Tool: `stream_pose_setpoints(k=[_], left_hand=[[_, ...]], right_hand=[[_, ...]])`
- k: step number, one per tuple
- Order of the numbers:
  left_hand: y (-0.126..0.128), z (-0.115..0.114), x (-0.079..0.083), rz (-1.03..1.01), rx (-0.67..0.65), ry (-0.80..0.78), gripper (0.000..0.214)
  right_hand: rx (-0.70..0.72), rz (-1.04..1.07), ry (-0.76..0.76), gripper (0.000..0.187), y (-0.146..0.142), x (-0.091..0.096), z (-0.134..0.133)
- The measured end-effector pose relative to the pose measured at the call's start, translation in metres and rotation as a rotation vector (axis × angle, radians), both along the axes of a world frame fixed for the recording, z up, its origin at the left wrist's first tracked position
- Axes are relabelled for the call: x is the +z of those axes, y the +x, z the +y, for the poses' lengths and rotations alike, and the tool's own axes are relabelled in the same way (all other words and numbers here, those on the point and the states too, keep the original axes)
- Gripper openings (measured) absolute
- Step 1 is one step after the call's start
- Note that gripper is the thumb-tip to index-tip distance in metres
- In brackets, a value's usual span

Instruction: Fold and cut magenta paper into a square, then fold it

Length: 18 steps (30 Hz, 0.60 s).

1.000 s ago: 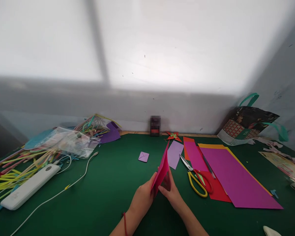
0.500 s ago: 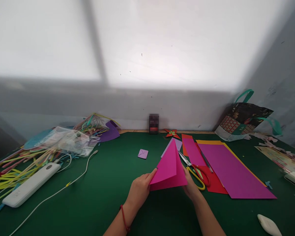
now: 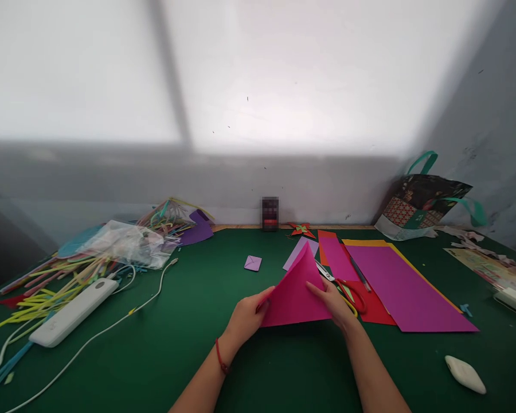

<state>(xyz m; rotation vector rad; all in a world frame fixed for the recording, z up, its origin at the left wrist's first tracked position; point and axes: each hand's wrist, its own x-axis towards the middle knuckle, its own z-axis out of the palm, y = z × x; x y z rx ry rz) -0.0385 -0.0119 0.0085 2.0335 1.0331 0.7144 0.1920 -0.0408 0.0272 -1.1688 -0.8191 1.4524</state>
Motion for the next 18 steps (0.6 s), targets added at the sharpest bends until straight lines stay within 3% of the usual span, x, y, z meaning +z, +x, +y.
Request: stream_pose_setpoints(k=[5, 7, 10, 18], left_hand=[[0.000, 0.013, -0.007, -0.261, 0.116, -0.424, 0.067], [-0.001, 0.018, -0.010, -0.372, 0.126, -0.519, 0.066], [-0.005, 0.023, -0.007, -0.477, 0.128, -0.540, 0.063], [-0.013, 0.018, 0.005, -0.396, -0.028, -0.575, 0.047]], right_hand=[[0.106, -0.006, 0.097, 0.046, 0.010, -0.009, 0.003], [0.125, -0.024, 0.104, 0.042, 0.016, -0.012, 0.003], [0.173, -0.066, 0.086, 0.037, 0.022, -0.014, 0.003], [0.154, -0.048, -0.064, 0.040, 0.014, -0.011, 0.002]])
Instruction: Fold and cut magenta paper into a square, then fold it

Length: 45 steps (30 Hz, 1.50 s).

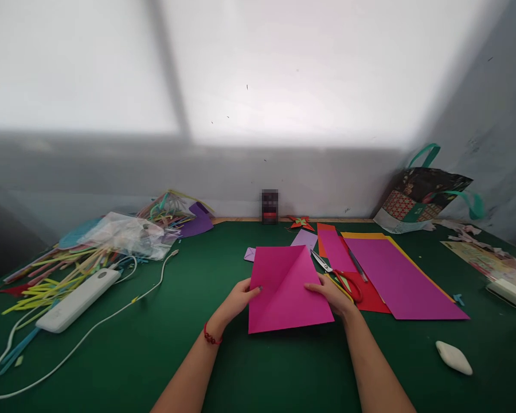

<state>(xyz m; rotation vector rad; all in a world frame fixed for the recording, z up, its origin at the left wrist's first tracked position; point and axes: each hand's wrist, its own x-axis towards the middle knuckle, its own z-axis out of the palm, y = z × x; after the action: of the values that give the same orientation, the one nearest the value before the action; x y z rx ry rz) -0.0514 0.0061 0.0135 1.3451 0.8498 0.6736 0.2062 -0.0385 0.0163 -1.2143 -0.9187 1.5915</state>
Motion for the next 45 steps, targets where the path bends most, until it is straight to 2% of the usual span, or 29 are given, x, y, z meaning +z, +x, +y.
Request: stream_pose_setpoints(k=[3, 5, 11, 16, 21, 27, 29, 32, 35, 38, 41, 45], left_hand=[[-0.002, 0.001, 0.000, 0.002, -0.002, 0.017, 0.045], [-0.005, 0.002, 0.003, 0.035, -0.007, -0.001, 0.045], [-0.011, -0.003, 0.010, 0.162, -0.141, -0.182, 0.052], [-0.013, -0.002, 0.002, 0.102, -0.127, -0.196, 0.060], [-0.019, 0.003, -0.003, 0.043, -0.109, -0.191, 0.056], [-0.029, 0.004, 0.014, 0.131, -0.352, -0.105, 0.046], [-0.031, 0.003, 0.019, 0.158, -0.421, -0.067, 0.049], [-0.030, 0.000, 0.019, 0.163, -0.492, -0.105, 0.058], [-0.022, -0.003, 0.013, 0.168, -0.422, -0.154, 0.053], [-0.012, -0.004, 0.007, 0.153, -0.233, -0.123, 0.049], [-0.010, -0.002, 0.003, 0.087, -0.127, -0.169, 0.049], [-0.012, 0.002, 0.002, -0.049, -0.079, -0.337, 0.048]], right_hand=[[0.004, -0.003, -0.062, 0.040, -0.001, -0.001, 0.000], [-0.006, 0.020, -0.045, 0.040, -0.001, -0.001, 0.000], [0.039, 0.099, 0.031, 0.045, -0.001, 0.002, -0.004], [0.042, 0.136, 0.021, 0.050, -0.002, 0.004, -0.007], [0.070, 0.222, 0.022, 0.054, -0.001, -0.005, -0.004], [0.165, 0.240, -0.023, 0.039, -0.001, -0.011, -0.004], [0.187, 0.234, -0.032, 0.032, -0.001, -0.009, -0.005], [0.149, 0.202, -0.032, 0.027, -0.001, -0.004, -0.005], [0.026, 0.190, 0.013, 0.032, -0.003, 0.000, -0.004], [-0.047, 0.215, 0.076, 0.041, -0.006, 0.000, -0.002], [-0.027, 0.210, 0.087, 0.045, -0.007, -0.004, -0.001], [0.025, 0.164, 0.055, 0.041, -0.002, -0.009, 0.000]])
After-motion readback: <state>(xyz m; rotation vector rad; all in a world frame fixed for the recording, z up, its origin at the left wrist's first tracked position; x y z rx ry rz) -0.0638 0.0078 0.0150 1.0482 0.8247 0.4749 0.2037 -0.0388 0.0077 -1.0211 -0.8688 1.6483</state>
